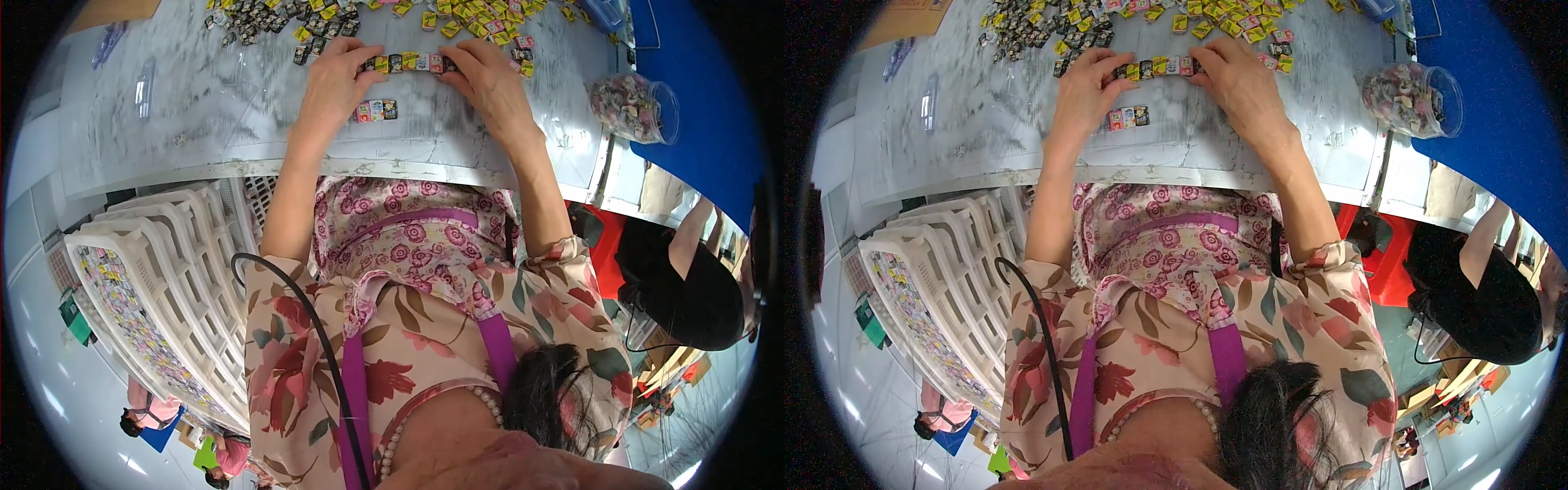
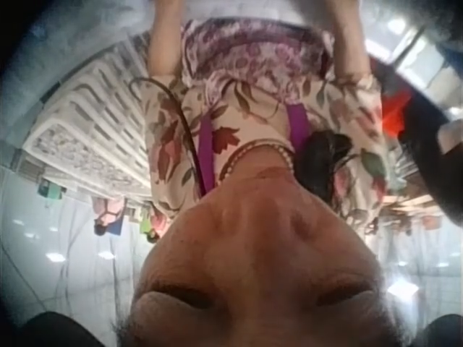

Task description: Sorting small plastic toy components and placing them into a partitioned tray.

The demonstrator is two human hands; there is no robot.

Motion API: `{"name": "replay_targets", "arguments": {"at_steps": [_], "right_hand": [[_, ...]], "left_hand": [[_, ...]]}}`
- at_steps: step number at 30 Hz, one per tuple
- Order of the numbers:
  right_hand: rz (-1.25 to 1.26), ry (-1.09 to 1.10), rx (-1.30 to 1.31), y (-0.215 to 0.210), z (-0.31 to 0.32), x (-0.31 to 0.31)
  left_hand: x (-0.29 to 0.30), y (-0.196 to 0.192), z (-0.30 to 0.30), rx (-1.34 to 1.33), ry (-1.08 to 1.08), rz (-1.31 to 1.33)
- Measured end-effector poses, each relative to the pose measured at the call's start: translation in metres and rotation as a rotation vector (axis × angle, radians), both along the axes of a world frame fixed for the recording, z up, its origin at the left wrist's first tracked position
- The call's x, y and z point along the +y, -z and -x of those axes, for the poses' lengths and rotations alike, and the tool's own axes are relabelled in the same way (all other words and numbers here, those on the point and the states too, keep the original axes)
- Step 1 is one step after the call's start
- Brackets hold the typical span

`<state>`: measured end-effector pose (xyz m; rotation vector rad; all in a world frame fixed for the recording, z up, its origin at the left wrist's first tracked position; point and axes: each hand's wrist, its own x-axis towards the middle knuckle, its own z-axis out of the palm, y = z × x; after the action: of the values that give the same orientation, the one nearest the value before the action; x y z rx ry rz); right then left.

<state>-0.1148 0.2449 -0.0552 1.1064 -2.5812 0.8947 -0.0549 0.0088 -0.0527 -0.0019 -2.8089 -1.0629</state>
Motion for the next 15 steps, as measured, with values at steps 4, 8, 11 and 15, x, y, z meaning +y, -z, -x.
{"name": "replay_targets", "arguments": {"at_steps": [4, 8, 11, 15], "right_hand": [[0.005, -0.03, -0.001, 0.005, 0.003, -0.002], [-0.025, -0.048, -0.072, 0.0, 0.011, -0.005], [-0.009, -0.075, -0.069, 0.0, 0.013, -0.006], [-0.006, -0.105, -0.073, 0.0, 0.014, -0.006]], "left_hand": [[0.0, 0.004, 0.002, 0.017, 0.019, 0.026], [0.003, -0.002, 0.006, -0.044, 0.012, 0.012], [0.004, -0.002, 0.005, -0.056, 0.003, 0.01], [0.007, -0.004, 0.001, -0.012, -0.008, 0.001]]}}
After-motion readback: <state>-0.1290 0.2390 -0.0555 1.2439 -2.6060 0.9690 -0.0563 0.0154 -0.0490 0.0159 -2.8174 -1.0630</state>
